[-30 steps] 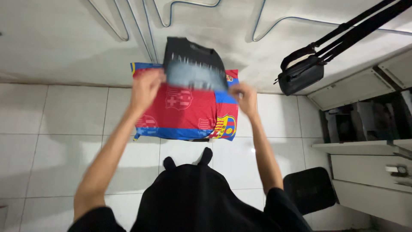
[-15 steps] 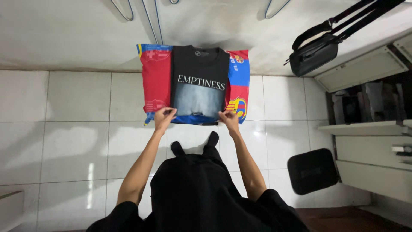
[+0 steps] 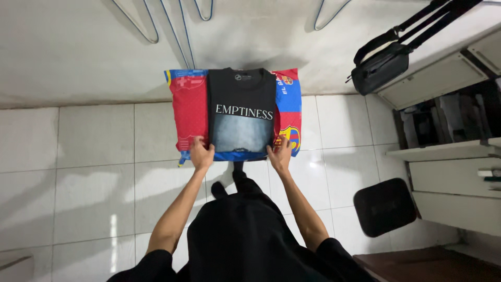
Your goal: The person folds a black t-shirt on a bed and then places it into a wardrobe. The person first smooths the shirt on the bed, folds the sleeves and sides inward, and then folds the shirt into a compact rectangle before storing it in a cabinet.
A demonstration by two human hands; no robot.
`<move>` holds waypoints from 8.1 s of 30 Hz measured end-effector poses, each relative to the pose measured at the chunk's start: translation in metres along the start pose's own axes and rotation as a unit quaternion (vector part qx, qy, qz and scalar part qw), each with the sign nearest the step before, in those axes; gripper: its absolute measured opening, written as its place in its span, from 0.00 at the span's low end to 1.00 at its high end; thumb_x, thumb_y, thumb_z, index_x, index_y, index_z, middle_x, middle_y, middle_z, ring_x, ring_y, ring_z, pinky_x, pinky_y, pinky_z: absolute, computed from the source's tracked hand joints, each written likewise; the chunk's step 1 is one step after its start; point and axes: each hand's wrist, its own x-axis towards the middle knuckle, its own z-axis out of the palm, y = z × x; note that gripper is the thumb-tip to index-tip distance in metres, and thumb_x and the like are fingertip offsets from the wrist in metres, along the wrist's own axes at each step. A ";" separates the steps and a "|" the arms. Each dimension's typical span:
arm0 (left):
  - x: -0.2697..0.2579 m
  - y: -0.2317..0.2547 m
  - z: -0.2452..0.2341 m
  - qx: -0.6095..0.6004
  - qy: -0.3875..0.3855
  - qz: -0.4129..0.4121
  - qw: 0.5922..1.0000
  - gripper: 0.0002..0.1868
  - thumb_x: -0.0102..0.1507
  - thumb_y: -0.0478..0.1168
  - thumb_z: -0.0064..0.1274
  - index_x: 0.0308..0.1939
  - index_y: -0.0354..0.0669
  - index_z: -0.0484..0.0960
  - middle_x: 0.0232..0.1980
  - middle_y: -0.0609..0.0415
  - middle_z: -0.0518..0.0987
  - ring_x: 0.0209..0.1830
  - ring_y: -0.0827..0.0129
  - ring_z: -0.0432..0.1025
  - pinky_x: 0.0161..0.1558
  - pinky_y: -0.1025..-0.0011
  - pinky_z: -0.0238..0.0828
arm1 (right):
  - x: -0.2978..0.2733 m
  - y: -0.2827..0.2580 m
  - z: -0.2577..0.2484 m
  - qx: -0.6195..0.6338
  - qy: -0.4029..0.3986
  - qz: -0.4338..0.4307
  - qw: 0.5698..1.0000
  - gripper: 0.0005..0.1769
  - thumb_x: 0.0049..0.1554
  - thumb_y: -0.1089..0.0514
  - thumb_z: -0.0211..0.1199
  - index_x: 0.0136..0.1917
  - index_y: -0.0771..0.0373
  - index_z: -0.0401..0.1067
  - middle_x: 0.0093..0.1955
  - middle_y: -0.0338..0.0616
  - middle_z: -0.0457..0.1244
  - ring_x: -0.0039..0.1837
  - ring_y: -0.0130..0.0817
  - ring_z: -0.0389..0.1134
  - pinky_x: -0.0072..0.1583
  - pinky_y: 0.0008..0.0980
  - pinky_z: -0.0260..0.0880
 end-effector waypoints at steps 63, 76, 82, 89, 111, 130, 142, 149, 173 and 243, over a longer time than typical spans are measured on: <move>0.168 0.036 0.058 -0.164 0.061 0.018 0.984 0.23 0.58 0.47 0.69 0.52 0.41 0.81 0.36 0.49 0.84 0.35 0.60 0.80 0.40 0.63 0.75 | 0.184 -0.091 0.072 -0.068 -0.004 -0.187 0.980 0.38 0.56 0.60 0.66 0.77 0.61 0.58 0.78 0.68 0.48 0.78 0.62 0.50 0.76 0.56 0.48; 0.088 0.046 0.046 -0.047 0.182 0.144 0.972 0.16 0.69 0.50 0.54 0.49 0.41 0.77 0.38 0.40 0.82 0.37 0.43 0.78 0.35 0.52 0.73 | 0.124 -0.121 0.130 -0.117 -0.166 -0.428 0.881 0.37 0.59 0.51 0.62 0.78 0.65 0.57 0.81 0.61 0.49 0.82 0.54 0.48 0.79 0.58 0.42; 0.030 0.017 0.044 -0.114 0.104 -0.032 0.988 0.15 0.68 0.49 0.55 0.43 0.39 0.80 0.30 0.41 0.80 0.30 0.44 0.76 0.32 0.53 0.69 | 0.169 -0.124 0.196 -0.171 -0.194 -0.420 0.870 0.35 0.64 0.49 0.55 0.80 0.65 0.55 0.83 0.56 0.48 0.83 0.51 0.46 0.79 0.58 0.42; 0.024 0.008 0.040 -0.158 0.088 -0.042 0.983 0.15 0.67 0.48 0.53 0.40 0.39 0.81 0.31 0.40 0.81 0.32 0.44 0.76 0.33 0.54 0.69 | 0.194 -0.136 0.209 -0.051 -0.217 -0.390 0.893 0.32 0.68 0.52 0.52 0.80 0.67 0.54 0.83 0.58 0.49 0.83 0.55 0.48 0.80 0.56 0.45; -0.021 -0.005 0.033 -0.025 0.139 0.012 0.990 0.16 0.62 0.48 0.62 0.39 0.37 0.79 0.44 0.37 0.80 0.42 0.44 0.75 0.42 0.54 0.73 | 0.061 -0.138 0.151 -0.134 -0.154 -0.443 0.873 0.38 0.62 0.54 0.55 0.79 0.77 0.50 0.81 0.66 0.48 0.83 0.57 0.47 0.81 0.52 0.42; -0.014 -0.045 0.014 -0.249 -0.044 0.024 0.967 0.14 0.60 0.37 0.69 0.43 0.34 0.82 0.31 0.49 0.82 0.29 0.67 0.76 0.34 0.73 0.73 | 0.096 -0.133 0.156 -0.057 -0.154 -0.418 0.893 0.35 0.65 0.56 0.55 0.81 0.68 0.52 0.83 0.67 0.46 0.84 0.62 0.46 0.82 0.55 0.44; -0.004 -0.055 0.013 -0.257 -0.114 -0.056 0.958 0.11 0.61 0.36 0.64 0.40 0.34 0.78 0.34 0.50 0.84 0.33 0.72 0.78 0.36 0.74 0.74 | -0.019 -0.004 0.029 -0.088 -0.136 -0.315 0.935 0.36 0.62 0.56 0.59 0.79 0.69 0.55 0.81 0.59 0.51 0.82 0.54 0.50 0.80 0.53 0.45; -0.002 -0.045 0.013 -0.323 -0.146 -0.136 0.925 0.16 0.62 0.46 0.64 0.41 0.36 0.81 0.32 0.56 0.79 0.31 0.74 0.74 0.32 0.75 0.73 | -0.011 0.016 0.043 0.011 0.056 0.087 0.995 0.18 0.62 0.50 0.65 0.58 0.66 0.74 0.55 0.53 0.67 0.55 0.46 0.68 0.58 0.40 0.69; -0.005 0.037 -0.028 0.097 -0.110 -0.081 0.986 0.23 0.58 0.42 0.63 0.54 0.36 0.78 0.56 0.40 0.77 0.58 0.51 0.72 0.60 0.54 0.68 | -0.006 -0.022 0.011 -0.018 0.082 -0.086 0.993 0.38 0.51 0.62 0.69 0.73 0.68 0.61 0.70 0.63 0.55 0.69 0.58 0.59 0.67 0.50 0.61; 0.141 0.124 0.086 0.228 -0.012 0.347 0.909 0.32 0.69 0.44 0.40 0.74 0.28 0.64 0.80 0.38 0.61 0.83 0.53 0.50 0.81 0.56 0.40 | 0.175 -0.069 0.112 -0.080 -0.086 -0.268 0.956 0.37 0.64 0.49 0.52 0.80 0.70 0.52 0.83 0.61 0.46 0.85 0.55 0.45 0.81 0.55 0.39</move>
